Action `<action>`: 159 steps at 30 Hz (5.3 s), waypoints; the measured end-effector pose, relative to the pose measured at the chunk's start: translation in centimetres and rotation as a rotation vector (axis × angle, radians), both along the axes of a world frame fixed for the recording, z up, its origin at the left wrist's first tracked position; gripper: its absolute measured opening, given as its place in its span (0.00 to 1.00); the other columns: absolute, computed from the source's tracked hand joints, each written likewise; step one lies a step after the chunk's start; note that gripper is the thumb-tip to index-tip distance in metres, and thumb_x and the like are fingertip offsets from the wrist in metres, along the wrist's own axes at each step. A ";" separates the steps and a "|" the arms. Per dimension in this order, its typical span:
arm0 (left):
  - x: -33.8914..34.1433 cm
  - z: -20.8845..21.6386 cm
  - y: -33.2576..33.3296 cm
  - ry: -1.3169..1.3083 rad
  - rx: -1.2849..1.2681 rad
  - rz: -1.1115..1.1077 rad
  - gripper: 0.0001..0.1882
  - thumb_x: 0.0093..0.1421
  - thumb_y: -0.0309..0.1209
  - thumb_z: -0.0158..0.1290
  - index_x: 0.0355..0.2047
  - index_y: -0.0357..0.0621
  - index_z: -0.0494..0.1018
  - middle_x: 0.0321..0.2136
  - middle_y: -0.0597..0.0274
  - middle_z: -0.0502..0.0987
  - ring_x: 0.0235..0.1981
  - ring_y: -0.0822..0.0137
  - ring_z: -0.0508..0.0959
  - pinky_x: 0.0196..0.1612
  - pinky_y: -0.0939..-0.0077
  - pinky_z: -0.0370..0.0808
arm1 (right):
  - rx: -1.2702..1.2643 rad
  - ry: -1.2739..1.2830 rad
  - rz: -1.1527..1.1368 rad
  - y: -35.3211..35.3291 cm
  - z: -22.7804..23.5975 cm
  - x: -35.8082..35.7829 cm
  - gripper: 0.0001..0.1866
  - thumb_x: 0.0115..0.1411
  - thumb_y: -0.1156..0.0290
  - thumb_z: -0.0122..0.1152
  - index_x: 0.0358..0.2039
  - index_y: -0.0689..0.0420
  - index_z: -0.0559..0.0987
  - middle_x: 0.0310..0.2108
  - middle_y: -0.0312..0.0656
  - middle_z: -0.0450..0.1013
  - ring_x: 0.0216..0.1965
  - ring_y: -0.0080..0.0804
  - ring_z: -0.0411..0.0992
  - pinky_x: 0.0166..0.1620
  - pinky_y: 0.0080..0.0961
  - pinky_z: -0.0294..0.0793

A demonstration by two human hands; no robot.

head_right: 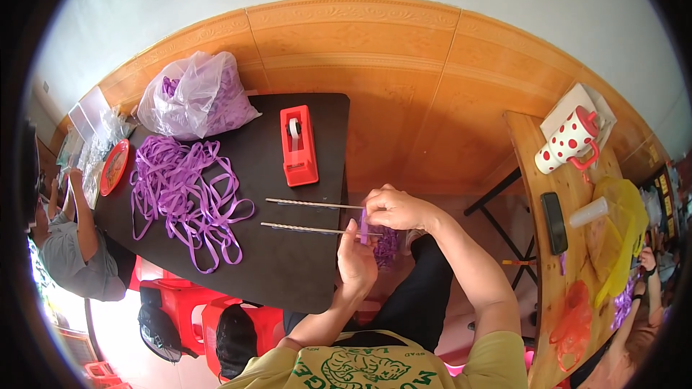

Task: Wrapping and weaving purple ribbons around two horizontal metal rods to create a pattern.

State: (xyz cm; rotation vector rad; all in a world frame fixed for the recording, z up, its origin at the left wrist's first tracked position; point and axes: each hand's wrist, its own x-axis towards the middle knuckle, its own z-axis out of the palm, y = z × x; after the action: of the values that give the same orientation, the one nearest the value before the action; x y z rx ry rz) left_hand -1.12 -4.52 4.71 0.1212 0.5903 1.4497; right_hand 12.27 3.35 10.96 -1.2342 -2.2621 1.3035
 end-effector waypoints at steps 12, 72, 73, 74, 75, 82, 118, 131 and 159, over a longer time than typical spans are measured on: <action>0.7 0.0 0.7 0.062 -0.085 0.056 0.07 0.57 0.33 0.56 0.25 0.48 0.72 0.25 0.68 0.74 0.26 0.74 0.71 0.32 0.78 0.67 | 0.093 -0.089 -0.066 0.0 -0.5 -0.4 0.08 0.50 0.64 0.56 0.20 0.54 0.75 0.33 0.34 0.71 0.45 0.38 0.62 0.49 0.42 0.56; 0.4 -0.8 -0.5 0.123 0.059 0.106 0.08 0.57 0.26 0.56 0.21 0.47 0.72 0.19 0.68 0.72 0.21 0.73 0.71 0.30 0.78 0.69 | -0.586 0.953 -0.171 -1.4 -6.8 -1.8 0.06 0.60 0.73 0.56 0.35 0.62 0.75 0.47 0.50 0.72 0.31 0.25 0.72 0.32 0.19 0.72; 0.4 -0.8 -0.4 0.105 0.075 0.080 0.06 0.57 0.24 0.55 0.23 0.47 0.72 0.20 0.67 0.73 0.22 0.72 0.71 0.32 0.76 0.69 | -0.588 0.951 -0.171 -1.2 -7.2 -1.8 0.06 0.60 0.73 0.56 0.35 0.62 0.75 0.47 0.50 0.72 0.31 0.25 0.72 0.32 0.19 0.72; 0.4 -0.8 -0.4 0.104 0.073 0.082 0.06 0.57 0.24 0.55 0.23 0.47 0.72 0.20 0.67 0.73 0.22 0.72 0.71 0.32 0.76 0.69 | -0.600 0.954 -0.167 -1.0 -7.5 -1.7 0.06 0.59 0.74 0.57 0.34 0.62 0.75 0.45 0.48 0.72 0.31 0.25 0.71 0.32 0.19 0.72; 0.4 -0.7 -0.5 0.093 0.050 0.078 0.05 0.57 0.24 0.55 0.24 0.47 0.73 0.21 0.67 0.73 0.23 0.72 0.71 0.32 0.76 0.69 | -0.611 0.955 -0.163 -0.8 -7.9 -1.7 0.05 0.59 0.74 0.58 0.34 0.62 0.75 0.44 0.46 0.72 0.30 0.25 0.71 0.31 0.19 0.72; 0.4 -0.2 -0.8 0.040 -0.019 0.111 0.02 0.56 0.23 0.55 0.28 0.45 0.76 0.25 0.66 0.77 0.28 0.74 0.73 0.34 0.78 0.68 | -0.669 1.009 -0.160 -0.2 -8.2 -2.1 0.03 0.58 0.77 0.57 0.31 0.62 0.75 0.31 0.37 0.69 0.30 0.25 0.71 0.32 0.19 0.73; 0.3 -0.7 -0.4 0.016 0.118 0.090 0.05 0.57 0.23 0.54 0.35 0.40 0.76 0.30 0.64 0.78 0.34 0.73 0.75 0.46 0.77 0.69 | 0.766 -0.282 0.272 -0.3 3.8 -2.6 0.07 0.46 0.74 0.64 0.29 0.50 0.81 0.57 0.43 0.63 0.55 0.45 0.59 0.50 0.39 0.58; 0.5 -0.9 -0.3 0.035 0.109 0.110 0.05 0.57 0.22 0.53 0.34 0.42 0.76 0.32 0.65 0.78 0.35 0.75 0.74 0.46 0.78 0.67 | 0.443 -0.601 0.492 2.1 6.3 -6.3 0.07 0.52 0.66 0.59 0.32 0.49 0.82 0.66 0.50 0.49 0.66 0.51 0.43 0.56 0.47 0.52; 0.6 -2.4 -0.3 0.008 0.112 0.060 0.05 0.57 0.23 0.54 0.34 0.42 0.77 0.32 0.65 0.79 0.35 0.76 0.74 0.46 0.79 0.67 | 0.401 -0.458 0.395 1.9 5.4 -4.7 0.04 0.52 0.71 0.60 0.22 0.53 0.75 0.66 0.47 0.47 0.66 0.52 0.43 0.56 0.52 0.51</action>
State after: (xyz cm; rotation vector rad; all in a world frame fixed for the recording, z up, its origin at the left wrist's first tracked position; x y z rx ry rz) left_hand -0.54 -4.80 2.30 0.1990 0.5228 1.5414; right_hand 7.62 5.23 16.41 -1.0506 -3.0195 0.6382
